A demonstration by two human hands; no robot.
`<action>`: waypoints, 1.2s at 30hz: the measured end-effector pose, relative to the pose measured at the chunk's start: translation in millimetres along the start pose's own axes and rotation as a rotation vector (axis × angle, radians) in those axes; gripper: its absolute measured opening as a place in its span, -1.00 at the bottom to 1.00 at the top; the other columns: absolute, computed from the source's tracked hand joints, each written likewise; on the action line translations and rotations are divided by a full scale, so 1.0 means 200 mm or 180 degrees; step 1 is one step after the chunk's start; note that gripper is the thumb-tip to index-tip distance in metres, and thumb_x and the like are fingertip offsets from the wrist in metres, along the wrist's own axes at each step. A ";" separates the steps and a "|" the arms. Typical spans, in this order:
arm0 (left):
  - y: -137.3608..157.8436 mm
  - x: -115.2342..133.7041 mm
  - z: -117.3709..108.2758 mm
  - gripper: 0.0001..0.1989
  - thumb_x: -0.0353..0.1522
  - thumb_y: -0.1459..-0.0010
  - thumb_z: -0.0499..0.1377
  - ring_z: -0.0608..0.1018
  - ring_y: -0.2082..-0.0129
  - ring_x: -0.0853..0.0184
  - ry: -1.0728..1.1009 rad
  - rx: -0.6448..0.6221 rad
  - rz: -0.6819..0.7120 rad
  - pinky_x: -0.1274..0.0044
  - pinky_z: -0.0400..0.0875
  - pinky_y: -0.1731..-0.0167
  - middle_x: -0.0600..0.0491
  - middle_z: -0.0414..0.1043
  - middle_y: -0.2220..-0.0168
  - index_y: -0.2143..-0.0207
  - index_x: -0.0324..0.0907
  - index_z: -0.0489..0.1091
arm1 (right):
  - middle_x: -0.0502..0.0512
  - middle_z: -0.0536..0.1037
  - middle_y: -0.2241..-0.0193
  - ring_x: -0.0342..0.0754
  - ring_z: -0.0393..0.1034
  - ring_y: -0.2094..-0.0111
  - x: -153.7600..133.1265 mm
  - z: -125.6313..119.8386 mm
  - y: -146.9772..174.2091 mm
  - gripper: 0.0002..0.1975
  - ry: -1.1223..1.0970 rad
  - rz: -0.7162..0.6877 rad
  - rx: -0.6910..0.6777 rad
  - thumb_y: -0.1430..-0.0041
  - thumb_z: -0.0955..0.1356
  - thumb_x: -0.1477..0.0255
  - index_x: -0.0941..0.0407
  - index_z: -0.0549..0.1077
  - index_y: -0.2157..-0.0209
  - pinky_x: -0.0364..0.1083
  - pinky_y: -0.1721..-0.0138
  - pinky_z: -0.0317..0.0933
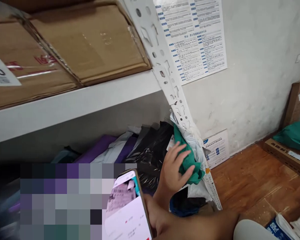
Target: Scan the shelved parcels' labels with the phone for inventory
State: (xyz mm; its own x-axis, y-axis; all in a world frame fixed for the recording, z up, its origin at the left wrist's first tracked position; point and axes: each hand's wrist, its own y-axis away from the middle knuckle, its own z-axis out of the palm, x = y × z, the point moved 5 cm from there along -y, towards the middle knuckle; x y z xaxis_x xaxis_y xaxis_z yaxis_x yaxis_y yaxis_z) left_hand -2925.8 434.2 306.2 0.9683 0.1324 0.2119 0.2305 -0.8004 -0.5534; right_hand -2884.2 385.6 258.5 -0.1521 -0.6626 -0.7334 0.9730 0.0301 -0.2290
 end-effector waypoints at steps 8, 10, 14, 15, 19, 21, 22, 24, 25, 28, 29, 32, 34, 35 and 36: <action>-0.03 -0.32 -0.03 -0.50 -0.15 -0.35 0.02 0.63 0.22 -0.04 -0.1962 -0.1134 -0.2076 0.12 0.37 -0.05 -0.28 0.56 0.34 0.26 -0.40 0.57 | 0.05 0.63 0.17 0.14 0.56 0.15 -0.01 -0.05 0.09 -0.15 -0.0337 0.0200 -0.0005 0.23 0.58 0.05 0.05 0.41 -0.12 -0.03 0.23 0.40; -0.09 -0.31 0.00 -0.67 -0.35 -0.28 0.08 0.56 0.05 -0.08 -0.2138 -0.0907 -0.1783 0.16 0.40 0.03 -0.32 0.52 0.10 0.05 -0.35 0.52 | 0.01 0.62 0.15 0.08 0.55 0.11 -0.03 -0.07 0.13 -0.08 -0.0425 0.0055 -0.0040 0.35 0.64 0.25 0.03 0.38 -0.13 -0.10 0.18 0.34; -0.17 -0.35 0.15 -0.62 -0.34 -0.26 0.12 0.32 -0.24 -0.22 -0.2145 -0.0804 -0.1407 0.09 0.34 -0.06 -0.27 0.16 -0.33 -0.10 -0.06 0.50 | 0.09 0.60 0.04 0.10 0.56 0.10 -0.05 -0.13 0.18 -0.04 -0.0678 -0.0181 -0.0042 0.31 0.61 0.40 0.01 0.28 -0.19 -0.12 0.27 0.35; -0.17 -0.39 0.18 -0.60 -0.33 -0.29 0.10 0.39 -0.17 -0.19 -0.2167 -0.0900 -0.1529 0.13 0.37 0.00 -0.28 0.21 -0.29 -0.15 -0.02 0.47 | 0.13 0.60 0.02 0.12 0.57 0.14 -0.04 -0.15 0.18 -0.03 -0.0670 -0.0134 -0.0063 0.28 0.59 0.39 0.00 0.24 -0.22 -0.14 0.37 0.36; -0.11 -0.59 0.19 -0.47 -0.47 -0.36 -0.14 0.55 0.31 0.14 -0.2249 -0.1391 -0.1834 0.40 0.32 0.33 -0.20 0.48 0.17 -0.24 -0.05 0.40 | 0.20 0.59 0.02 0.10 0.60 0.29 -0.04 -0.24 0.18 0.09 -0.0433 0.0038 -0.0098 0.15 0.53 0.39 -0.06 -0.05 -0.36 -0.22 0.63 0.31; -0.10 -0.62 0.13 -0.48 -0.47 -0.38 -0.17 0.54 0.25 0.10 -0.2268 -0.1372 -0.1728 0.37 0.30 0.29 -0.21 0.48 0.19 -0.19 -0.14 0.45 | 0.19 0.60 0.05 0.10 0.61 0.31 -0.05 -0.28 0.18 0.14 -0.0389 -0.0026 0.0033 0.13 0.50 0.40 -0.06 -0.17 -0.39 -0.21 0.64 0.36; -0.09 -0.62 0.10 -0.50 -0.46 -0.38 -0.16 0.53 0.17 0.06 -0.2300 -0.1329 -0.1685 0.34 0.29 0.23 -0.22 0.48 0.17 -0.18 -0.17 0.45 | 0.18 0.61 0.06 0.10 0.61 0.31 -0.06 -0.30 0.17 0.15 -0.0380 -0.0062 0.0131 0.13 0.49 0.41 -0.07 -0.19 -0.40 -0.20 0.65 0.37; -0.09 -0.59 0.04 -0.51 -0.44 -0.39 -0.14 0.49 0.05 0.00 -0.2321 -0.1258 -0.1638 0.28 0.26 0.14 -0.23 0.48 0.14 -0.20 -0.17 0.43 | 0.17 0.61 0.05 0.11 0.62 0.29 -0.07 -0.34 0.15 0.15 -0.0341 -0.0102 0.0331 0.12 0.47 0.42 -0.09 -0.21 -0.40 -0.20 0.65 0.38; -0.08 -0.58 0.02 -0.51 -0.43 -0.39 -0.12 0.47 0.02 -0.01 -0.2308 -0.1216 -0.1639 0.27 0.25 0.13 -0.22 0.48 0.13 -0.23 -0.15 0.41 | 0.16 0.60 0.04 0.12 0.62 0.28 -0.08 -0.35 0.13 0.14 -0.0310 -0.0131 0.0414 0.12 0.46 0.42 -0.10 -0.21 -0.40 -0.20 0.66 0.38; -0.08 -0.55 -0.01 -0.50 -0.43 -0.39 -0.12 0.48 0.03 -0.02 -0.2270 -0.1065 -0.1730 0.27 0.26 0.16 -0.22 0.47 0.11 -0.27 -0.10 0.37 | 0.17 0.61 0.05 0.15 0.62 0.25 -0.13 -0.37 0.07 0.08 -0.0216 -0.0292 0.0624 0.10 0.44 0.41 -0.09 -0.18 -0.38 -0.20 0.67 0.38; -0.08 -0.55 -0.01 -0.49 -0.43 -0.39 -0.12 0.49 0.04 -0.01 -0.2282 -0.1013 -0.1760 0.28 0.27 0.17 -0.22 0.46 0.10 -0.28 -0.09 0.36 | 0.16 0.61 0.05 0.15 0.62 0.26 -0.15 -0.38 0.05 0.07 -0.0192 -0.0358 0.0692 0.10 0.44 0.41 -0.09 -0.16 -0.37 -0.20 0.68 0.37; -0.08 -0.57 -0.01 -0.48 -0.46 -0.37 -0.11 0.51 0.04 0.02 -0.2311 -0.0911 -0.1839 0.30 0.28 0.15 -0.20 0.44 0.08 -0.31 -0.09 0.31 | 0.15 0.60 0.06 0.12 0.62 0.29 -0.20 -0.40 -0.01 0.04 -0.0131 -0.0539 0.0906 0.10 0.44 0.41 -0.11 -0.13 -0.36 -0.20 0.70 0.37; -0.07 -0.59 -0.01 -0.47 -0.46 -0.36 -0.09 0.52 0.02 0.04 -0.2292 -0.0857 -0.1872 0.31 0.29 0.13 -0.20 0.43 0.07 -0.33 -0.13 0.27 | 0.14 0.60 0.06 0.13 0.62 0.30 -0.22 -0.41 -0.02 0.04 -0.0097 -0.0612 0.1000 0.10 0.44 0.41 -0.11 -0.12 -0.36 -0.20 0.71 0.36; -0.07 -0.59 0.00 -0.46 -0.46 -0.35 -0.08 0.52 0.01 0.04 -0.2281 -0.0843 -0.1879 0.31 0.30 0.12 -0.20 0.43 0.06 -0.34 -0.15 0.25 | 0.15 0.60 0.06 0.13 0.62 0.30 -0.23 -0.41 -0.02 0.03 -0.0086 -0.0634 0.1023 0.10 0.43 0.41 -0.11 -0.11 -0.36 -0.20 0.71 0.36; -0.07 -0.60 0.00 -0.45 -0.47 -0.33 -0.06 0.51 0.01 0.04 -0.2275 -0.0837 -0.1882 0.30 0.30 0.11 -0.20 0.44 0.06 -0.34 -0.17 0.23 | 0.14 0.60 0.06 0.13 0.62 0.30 -0.24 -0.41 -0.03 0.03 -0.0081 -0.0651 0.1031 0.10 0.43 0.40 -0.11 -0.10 -0.36 -0.20 0.72 0.35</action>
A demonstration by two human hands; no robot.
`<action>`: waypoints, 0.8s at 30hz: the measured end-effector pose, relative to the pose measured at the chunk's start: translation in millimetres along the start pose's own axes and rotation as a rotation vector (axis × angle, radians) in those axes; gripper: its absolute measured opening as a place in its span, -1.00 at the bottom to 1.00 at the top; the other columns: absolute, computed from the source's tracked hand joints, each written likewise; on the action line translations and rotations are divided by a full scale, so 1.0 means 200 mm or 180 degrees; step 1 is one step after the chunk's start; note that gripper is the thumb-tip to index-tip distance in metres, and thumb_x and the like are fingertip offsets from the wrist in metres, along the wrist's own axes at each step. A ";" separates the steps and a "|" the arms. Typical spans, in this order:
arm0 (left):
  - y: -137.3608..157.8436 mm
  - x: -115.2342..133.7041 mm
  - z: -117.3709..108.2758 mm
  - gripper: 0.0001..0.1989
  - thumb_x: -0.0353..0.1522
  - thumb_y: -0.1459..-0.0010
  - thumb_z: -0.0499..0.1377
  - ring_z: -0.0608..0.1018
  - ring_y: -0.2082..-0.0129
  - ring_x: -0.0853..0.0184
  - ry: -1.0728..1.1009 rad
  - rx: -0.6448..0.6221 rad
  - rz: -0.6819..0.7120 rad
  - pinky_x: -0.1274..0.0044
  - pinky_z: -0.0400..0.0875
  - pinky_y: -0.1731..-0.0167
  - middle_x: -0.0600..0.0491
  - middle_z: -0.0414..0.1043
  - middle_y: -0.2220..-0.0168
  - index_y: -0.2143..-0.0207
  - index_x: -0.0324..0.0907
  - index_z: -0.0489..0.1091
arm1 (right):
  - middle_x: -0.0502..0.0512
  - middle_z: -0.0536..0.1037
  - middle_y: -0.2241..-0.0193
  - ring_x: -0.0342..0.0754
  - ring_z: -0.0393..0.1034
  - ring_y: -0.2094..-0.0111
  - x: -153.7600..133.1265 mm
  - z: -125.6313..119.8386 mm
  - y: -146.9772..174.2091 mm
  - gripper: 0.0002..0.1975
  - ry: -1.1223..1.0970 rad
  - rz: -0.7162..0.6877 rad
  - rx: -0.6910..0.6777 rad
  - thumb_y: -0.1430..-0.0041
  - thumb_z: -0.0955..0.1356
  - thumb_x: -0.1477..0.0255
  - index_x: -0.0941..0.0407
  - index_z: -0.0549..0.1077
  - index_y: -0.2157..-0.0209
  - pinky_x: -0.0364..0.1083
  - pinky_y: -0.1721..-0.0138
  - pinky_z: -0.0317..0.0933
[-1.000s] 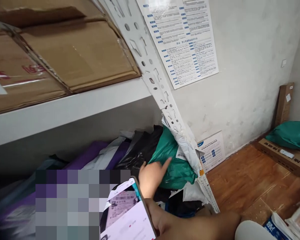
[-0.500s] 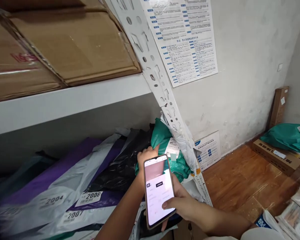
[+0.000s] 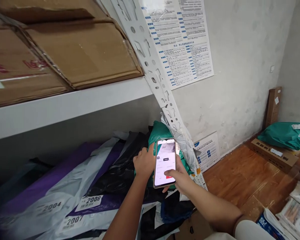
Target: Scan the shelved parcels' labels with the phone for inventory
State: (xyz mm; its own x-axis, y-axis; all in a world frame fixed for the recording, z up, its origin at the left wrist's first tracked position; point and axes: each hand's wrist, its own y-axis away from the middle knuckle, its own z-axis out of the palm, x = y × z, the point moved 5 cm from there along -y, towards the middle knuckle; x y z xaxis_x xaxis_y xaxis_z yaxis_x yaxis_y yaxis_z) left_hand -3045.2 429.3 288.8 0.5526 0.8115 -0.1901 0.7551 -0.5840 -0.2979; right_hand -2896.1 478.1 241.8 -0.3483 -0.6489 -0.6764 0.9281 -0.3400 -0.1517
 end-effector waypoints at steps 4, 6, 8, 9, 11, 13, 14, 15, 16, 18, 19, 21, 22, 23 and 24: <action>0.00 0.00 0.01 -0.44 -0.45 -0.32 -0.04 0.51 -0.01 0.03 0.0011 0.0009 0.0026 0.29 0.30 0.09 -0.21 0.43 0.04 -0.35 -0.19 0.21 | 0.14 0.61 0.06 0.13 0.62 0.30 -0.01 0.00 0.01 0.01 0.0015 0.0006 -0.0010 0.10 0.44 0.40 -0.10 -0.07 -0.36 -0.21 0.72 0.35; 0.00 0.00 0.00 -0.45 -0.44 -0.33 -0.05 0.50 -0.02 0.03 0.0017 -0.0004 0.0028 0.29 0.30 0.09 -0.20 0.43 0.03 -0.36 -0.20 0.21 | 0.15 0.61 0.07 0.14 0.62 0.30 0.00 0.00 0.01 0.01 0.0033 0.0057 0.0002 0.11 0.44 0.39 -0.08 -0.08 -0.34 -0.20 0.72 0.35; 0.01 0.00 0.00 -0.45 -0.44 -0.35 -0.07 0.50 -0.02 0.04 0.0009 -0.0029 0.0034 0.29 0.30 0.09 -0.20 0.43 0.02 -0.36 -0.20 0.20 | 0.14 0.61 0.08 0.13 0.62 0.31 0.01 0.00 0.02 0.01 0.0041 0.0083 0.0032 0.12 0.44 0.39 -0.07 -0.09 -0.33 -0.20 0.73 0.35; 0.01 0.00 0.00 -0.45 -0.44 -0.35 -0.09 0.50 -0.02 0.04 0.0000 -0.0041 0.0035 0.30 0.29 0.09 -0.19 0.43 0.03 -0.36 -0.20 0.20 | 0.14 0.61 0.08 0.13 0.62 0.31 0.01 0.00 0.02 0.01 0.0045 0.0085 0.0040 0.12 0.44 0.39 -0.07 -0.09 -0.33 -0.20 0.73 0.35; 0.01 0.00 0.00 -0.46 -0.45 -0.36 -0.11 0.51 -0.01 0.05 -0.0019 -0.0051 0.0033 0.30 0.28 0.09 -0.19 0.43 0.03 -0.35 -0.20 0.20 | 0.14 0.61 0.09 0.14 0.62 0.30 0.02 0.01 0.02 0.01 0.0046 0.0073 0.0042 0.11 0.45 0.38 -0.07 -0.09 -0.32 -0.20 0.72 0.34; 0.01 0.00 0.00 -0.46 -0.45 -0.36 -0.12 0.51 -0.01 0.05 -0.0030 -0.0038 0.0033 0.30 0.28 0.10 -0.19 0.43 0.04 -0.35 -0.21 0.21 | 0.15 0.61 0.10 0.16 0.62 0.28 0.02 0.01 0.02 0.02 0.0037 0.0070 0.0036 0.12 0.45 0.37 -0.05 -0.10 -0.33 -0.20 0.72 0.35; 0.00 0.00 0.01 -0.47 -0.45 -0.36 -0.12 0.51 0.00 0.04 -0.0029 -0.0023 0.0036 0.30 0.28 0.11 -0.19 0.43 0.04 -0.34 -0.21 0.21 | 0.15 0.62 0.10 0.17 0.62 0.27 0.02 0.01 0.02 0.03 0.0030 0.0068 0.0036 0.12 0.46 0.37 -0.05 -0.11 -0.34 -0.20 0.71 0.35; 0.00 0.00 0.01 -0.47 -0.44 -0.36 -0.11 0.51 0.00 0.04 -0.0024 -0.0007 0.0043 0.30 0.28 0.11 -0.19 0.43 0.04 -0.34 -0.21 0.21 | 0.16 0.61 0.10 0.17 0.62 0.26 0.02 0.01 0.02 0.05 0.0024 0.0061 0.0037 0.13 0.46 0.37 -0.05 -0.12 -0.35 -0.20 0.71 0.35; 0.00 0.00 0.02 -0.47 -0.44 -0.35 -0.10 0.51 0.00 0.04 -0.0020 0.0011 0.0049 0.30 0.28 0.11 -0.20 0.43 0.04 -0.34 -0.21 0.21 | 0.17 0.61 0.09 0.18 0.61 0.26 0.02 0.01 0.02 0.06 0.0023 0.0054 0.0035 0.13 0.46 0.37 -0.05 -0.13 -0.36 -0.20 0.71 0.35; -0.01 -0.01 0.02 -0.47 -0.44 -0.35 -0.09 0.51 0.00 0.04 -0.0015 0.0027 0.0055 0.30 0.28 0.12 -0.20 0.43 0.05 -0.34 -0.20 0.22 | 0.18 0.60 0.05 0.18 0.61 0.26 0.02 0.01 0.02 0.08 0.0035 0.0044 0.0021 0.13 0.46 0.37 -0.07 -0.14 -0.37 -0.20 0.71 0.35; -0.01 -0.01 0.03 -0.47 -0.44 -0.35 -0.09 0.51 0.00 0.04 -0.0018 0.0027 0.0054 0.30 0.28 0.12 -0.20 0.44 0.05 -0.34 -0.20 0.22 | 0.18 0.60 0.04 0.17 0.61 0.26 0.02 0.01 0.02 0.08 0.0043 0.0046 0.0014 0.13 0.46 0.37 -0.08 -0.14 -0.37 -0.20 0.71 0.35; -0.01 -0.01 0.03 -0.48 -0.44 -0.35 -0.10 0.50 0.01 0.04 -0.0028 0.0029 0.0050 0.31 0.28 0.12 -0.20 0.44 0.06 -0.33 -0.20 0.22 | 0.18 0.59 0.02 0.17 0.61 0.26 0.01 0.01 0.03 0.08 0.0060 0.0062 0.0002 0.12 0.45 0.37 -0.09 -0.15 -0.38 -0.20 0.70 0.35; -0.01 -0.01 0.03 -0.48 -0.43 -0.36 -0.10 0.50 0.01 0.05 -0.0028 0.0038 0.0056 0.31 0.27 0.13 -0.20 0.44 0.06 -0.33 -0.20 0.23 | 0.18 0.59 0.02 0.16 0.61 0.25 0.01 0.01 0.03 0.09 0.0066 0.0066 -0.0003 0.13 0.45 0.38 -0.10 -0.15 -0.38 -0.20 0.70 0.35; -0.01 -0.01 0.03 -0.48 -0.42 -0.36 -0.10 0.50 0.02 0.05 -0.0025 0.0056 0.0066 0.31 0.27 0.13 -0.20 0.45 0.07 -0.32 -0.20 0.23 | 0.17 0.59 0.02 0.16 0.60 0.25 0.00 0.01 0.03 0.10 0.0071 0.0065 -0.0017 0.14 0.44 0.40 -0.10 -0.16 -0.38 -0.20 0.70 0.35; -0.01 -0.01 0.03 -0.49 -0.42 -0.36 -0.10 0.50 0.03 0.06 -0.0020 0.0079 0.0075 0.32 0.27 0.14 -0.20 0.45 0.07 -0.32 -0.19 0.23 | 0.16 0.59 0.02 0.17 0.60 0.24 0.00 0.01 0.03 0.12 0.0074 0.0064 -0.0049 0.17 0.43 0.43 -0.10 -0.16 -0.39 -0.19 0.69 0.36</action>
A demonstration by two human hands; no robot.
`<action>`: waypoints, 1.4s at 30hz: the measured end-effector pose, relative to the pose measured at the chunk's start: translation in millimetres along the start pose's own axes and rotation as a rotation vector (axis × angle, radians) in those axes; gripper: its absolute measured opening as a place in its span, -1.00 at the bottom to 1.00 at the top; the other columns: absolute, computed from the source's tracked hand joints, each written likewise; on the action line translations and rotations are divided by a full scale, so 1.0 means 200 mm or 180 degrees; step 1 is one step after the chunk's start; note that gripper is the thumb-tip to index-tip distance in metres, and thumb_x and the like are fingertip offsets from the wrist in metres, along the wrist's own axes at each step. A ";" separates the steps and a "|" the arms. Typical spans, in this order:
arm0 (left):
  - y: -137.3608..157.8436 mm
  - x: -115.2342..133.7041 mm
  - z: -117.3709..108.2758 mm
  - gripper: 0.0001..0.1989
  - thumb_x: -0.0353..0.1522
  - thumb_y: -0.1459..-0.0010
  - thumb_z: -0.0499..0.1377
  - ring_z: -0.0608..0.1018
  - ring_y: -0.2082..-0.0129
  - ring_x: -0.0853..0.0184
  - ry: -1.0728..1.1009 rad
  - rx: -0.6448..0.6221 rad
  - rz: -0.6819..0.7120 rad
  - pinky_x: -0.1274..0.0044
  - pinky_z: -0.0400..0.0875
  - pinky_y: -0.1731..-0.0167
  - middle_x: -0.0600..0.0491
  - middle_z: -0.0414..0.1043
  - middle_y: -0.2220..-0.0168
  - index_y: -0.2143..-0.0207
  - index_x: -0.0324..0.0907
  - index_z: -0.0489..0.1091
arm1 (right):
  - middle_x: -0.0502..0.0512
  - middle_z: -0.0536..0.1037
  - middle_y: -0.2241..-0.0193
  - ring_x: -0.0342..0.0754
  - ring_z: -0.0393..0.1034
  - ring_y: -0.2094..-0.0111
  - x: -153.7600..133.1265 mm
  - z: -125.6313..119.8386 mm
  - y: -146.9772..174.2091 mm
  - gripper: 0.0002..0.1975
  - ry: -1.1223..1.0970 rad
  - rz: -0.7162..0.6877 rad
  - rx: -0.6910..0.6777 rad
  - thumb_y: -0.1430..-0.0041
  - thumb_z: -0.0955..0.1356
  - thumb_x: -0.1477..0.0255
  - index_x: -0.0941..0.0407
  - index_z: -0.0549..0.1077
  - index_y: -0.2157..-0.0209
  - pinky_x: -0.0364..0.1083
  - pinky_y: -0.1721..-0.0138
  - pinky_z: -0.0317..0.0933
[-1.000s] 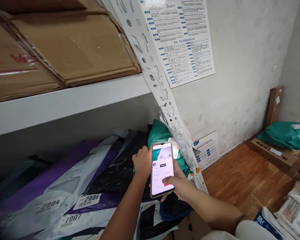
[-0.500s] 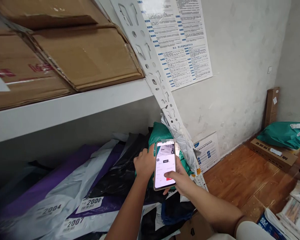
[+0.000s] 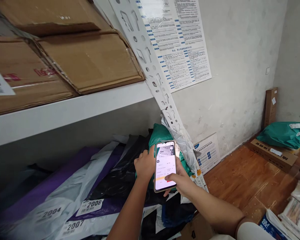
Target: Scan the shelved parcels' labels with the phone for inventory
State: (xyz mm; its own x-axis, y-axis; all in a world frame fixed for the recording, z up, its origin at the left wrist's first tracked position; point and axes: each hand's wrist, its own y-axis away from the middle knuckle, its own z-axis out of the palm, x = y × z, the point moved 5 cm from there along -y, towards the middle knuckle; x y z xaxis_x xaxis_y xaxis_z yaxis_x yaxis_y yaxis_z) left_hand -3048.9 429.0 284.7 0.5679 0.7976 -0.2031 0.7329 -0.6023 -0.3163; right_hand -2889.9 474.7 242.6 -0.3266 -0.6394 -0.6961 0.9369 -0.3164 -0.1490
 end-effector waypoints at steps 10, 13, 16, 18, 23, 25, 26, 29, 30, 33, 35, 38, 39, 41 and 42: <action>0.03 0.02 -0.06 -0.53 -0.42 -0.34 -0.04 0.45 -0.02 -0.05 0.0393 0.0293 -0.0111 0.22 0.33 0.07 -0.31 0.42 -0.01 -0.24 -0.19 0.38 | 0.04 0.60 0.00 0.14 0.59 0.16 -0.08 0.03 0.12 0.12 0.0095 0.0045 -0.0404 0.16 0.37 0.54 -0.21 -0.18 -0.40 -0.10 0.54 0.46; 0.02 0.11 -0.10 -0.55 -0.43 -0.35 -0.06 0.33 -0.22 -0.09 0.0822 0.0749 0.0151 0.08 0.21 -0.17 -0.33 0.29 -0.23 -0.19 -0.21 0.42 | 0.08 0.60 0.01 0.13 0.59 0.14 -0.09 0.02 0.16 0.10 0.0126 0.0079 -0.0450 0.13 0.39 0.54 -0.17 -0.15 -0.41 -0.09 0.50 0.48; 0.00 0.33 -0.06 -0.54 -0.47 -0.34 -0.05 0.30 -0.31 0.08 0.1132 0.0343 0.1387 0.15 -0.05 -0.38 -0.13 0.34 -0.27 -0.20 -0.14 0.41 | 0.15 0.59 0.01 0.15 0.59 0.16 -0.06 -0.02 0.21 0.10 -0.0109 0.0081 -0.0614 0.12 0.44 0.50 -0.12 -0.12 -0.41 -0.10 0.52 0.47; -0.01 0.45 0.00 -0.56 -0.45 -0.32 0.02 0.28 -0.34 0.09 0.1166 -0.0132 0.1780 0.13 -0.13 -0.41 -0.01 0.36 -0.28 -0.18 -0.04 0.44 | 0.20 0.57 -0.03 0.18 0.59 0.16 -0.03 -0.07 0.26 0.10 -0.0241 0.0124 -0.0716 0.11 0.47 0.44 -0.10 -0.09 -0.41 -0.08 0.55 0.46; -0.09 0.51 0.15 -0.55 -0.33 -0.26 0.21 0.07 -0.40 -0.30 0.1155 -0.0770 0.0944 -0.23 -0.11 -0.25 -0.20 0.12 -0.40 -0.20 -0.08 0.45 | 0.25 0.62 0.08 0.15 0.59 0.35 -0.04 -0.32 0.46 0.09 0.0122 0.0223 -0.0234 0.10 0.53 0.32 -0.05 -0.01 -0.41 -0.07 0.60 0.42; -0.12 0.51 0.17 -0.40 -0.28 -0.21 0.28 -0.04 -0.43 -0.29 0.1145 -0.0772 0.0674 -0.18 -0.15 -0.27 -0.27 -0.01 -0.44 -0.29 -0.13 0.34 | 0.23 0.64 0.14 0.07 0.53 0.48 -0.10 -0.44 0.56 0.09 0.0336 0.0080 0.0267 0.15 0.55 0.32 -0.04 0.07 -0.40 -0.06 0.63 0.40; -0.14 0.51 0.18 -0.30 -0.25 -0.18 0.31 -0.05 -0.43 -0.29 0.1129 -0.0825 0.0559 -0.16 -0.14 -0.28 -0.30 -0.05 -0.45 -0.35 -0.14 0.25 | 0.23 0.63 0.13 0.06 0.51 0.49 -0.12 -0.49 0.62 0.08 0.0419 0.0010 0.0512 0.16 0.56 0.33 -0.04 0.10 -0.39 -0.05 0.64 0.40; -0.13 0.51 0.14 -0.16 -0.22 -0.11 0.37 0.11 -0.37 -0.30 0.1049 -0.1026 0.0436 -0.15 -0.04 -0.24 -0.38 0.04 -0.41 -0.38 -0.18 0.18 | 0.28 0.58 0.03 0.12 0.52 0.43 -0.16 -0.65 0.80 0.06 0.0563 -0.0065 0.1044 0.14 0.55 0.28 -0.10 0.10 -0.39 -0.01 0.63 0.39; -0.10 0.50 0.11 -0.22 -0.22 -0.11 0.37 0.19 -0.33 -0.29 0.1004 -0.1058 0.0460 -0.14 0.01 -0.23 -0.41 0.16 -0.35 -0.34 -0.24 0.25 | 0.29 0.57 0.02 0.14 0.52 0.42 -0.14 -0.69 0.86 0.05 0.0577 -0.0040 0.1178 0.11 0.54 0.25 -0.12 0.09 -0.39 0.01 0.63 0.38; 0.10 0.40 0.00 -0.61 -0.28 -0.25 0.21 0.38 -0.17 -0.22 0.0851 -0.0977 0.0594 -0.03 0.05 -0.24 -0.41 0.51 0.01 0.04 -0.45 0.56 | 0.31 0.55 -0.01 0.25 0.54 0.33 -0.07 -0.80 1.03 -0.03 0.0557 0.0050 0.1634 0.07 0.53 0.17 -0.14 0.15 -0.37 0.06 0.59 0.38; 0.31 0.29 -0.04 -0.64 -0.27 -0.31 0.12 0.44 -0.11 -0.09 0.0829 -0.0836 0.0698 0.07 0.01 -0.30 -0.29 0.56 0.07 0.18 -0.36 0.61 | 0.29 0.51 -0.11 0.33 0.53 0.16 -0.01 -0.86 1.11 -0.09 0.0575 0.0009 0.1982 0.05 0.53 0.14 -0.16 0.22 -0.34 0.13 0.46 0.43; 0.64 0.14 -0.05 -0.64 -0.23 -0.35 0.04 0.42 -0.15 0.05 0.1217 -0.0185 0.0507 0.15 -0.01 -0.35 -0.13 0.51 -0.08 0.19 -0.17 0.60 | 0.14 0.46 -0.21 0.30 0.45 -0.06 0.06 -0.87 1.14 -0.13 0.0609 0.0114 0.2101 0.06 0.56 0.16 -0.22 0.26 -0.29 0.19 0.16 0.45; 0.76 0.09 -0.05 -0.63 -0.21 -0.36 0.02 0.42 -0.16 0.07 0.1510 0.0172 0.0309 0.16 0.03 -0.34 -0.12 0.51 -0.08 0.15 -0.13 0.60 | 0.10 0.47 -0.20 0.26 0.45 -0.08 0.09 -0.86 1.12 -0.14 0.0578 0.0184 0.2058 0.07 0.57 0.19 -0.22 0.27 -0.27 0.18 0.09 0.44; 0.99 0.05 0.00 -0.57 -0.12 -0.34 0.00 0.42 -0.14 0.06 0.2168 0.0595 -0.0229 0.17 0.18 -0.26 -0.17 0.48 -0.08 0.09 -0.13 0.59 | 0.06 0.54 -0.14 0.20 0.47 -0.07 0.13 -0.81 1.05 -0.17 0.0435 0.0353 0.1913 0.13 0.60 0.26 -0.19 0.34 -0.21 0.13 0.04 0.41; 1.08 0.07 0.04 -0.54 -0.08 -0.33 0.00 0.44 -0.13 0.07 0.2619 0.0518 -0.0396 0.19 0.24 -0.23 -0.19 0.48 -0.07 0.06 -0.13 0.58 | 0.05 0.57 -0.09 0.17 0.49 -0.03 0.14 -0.77 1.01 -0.20 0.0352 0.0355 0.1897 0.16 0.60 0.29 -0.16 0.37 -0.17 0.10 0.04 0.41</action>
State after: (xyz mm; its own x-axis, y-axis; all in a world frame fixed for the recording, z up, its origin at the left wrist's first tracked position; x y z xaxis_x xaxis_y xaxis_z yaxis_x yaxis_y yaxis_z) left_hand -2885.6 309.8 205.6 0.6244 0.5432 0.5612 0.7809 -0.4494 -0.4338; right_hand -2690.2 501.5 84.5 -0.1859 -0.6249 -0.7583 0.7233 -0.6093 0.3248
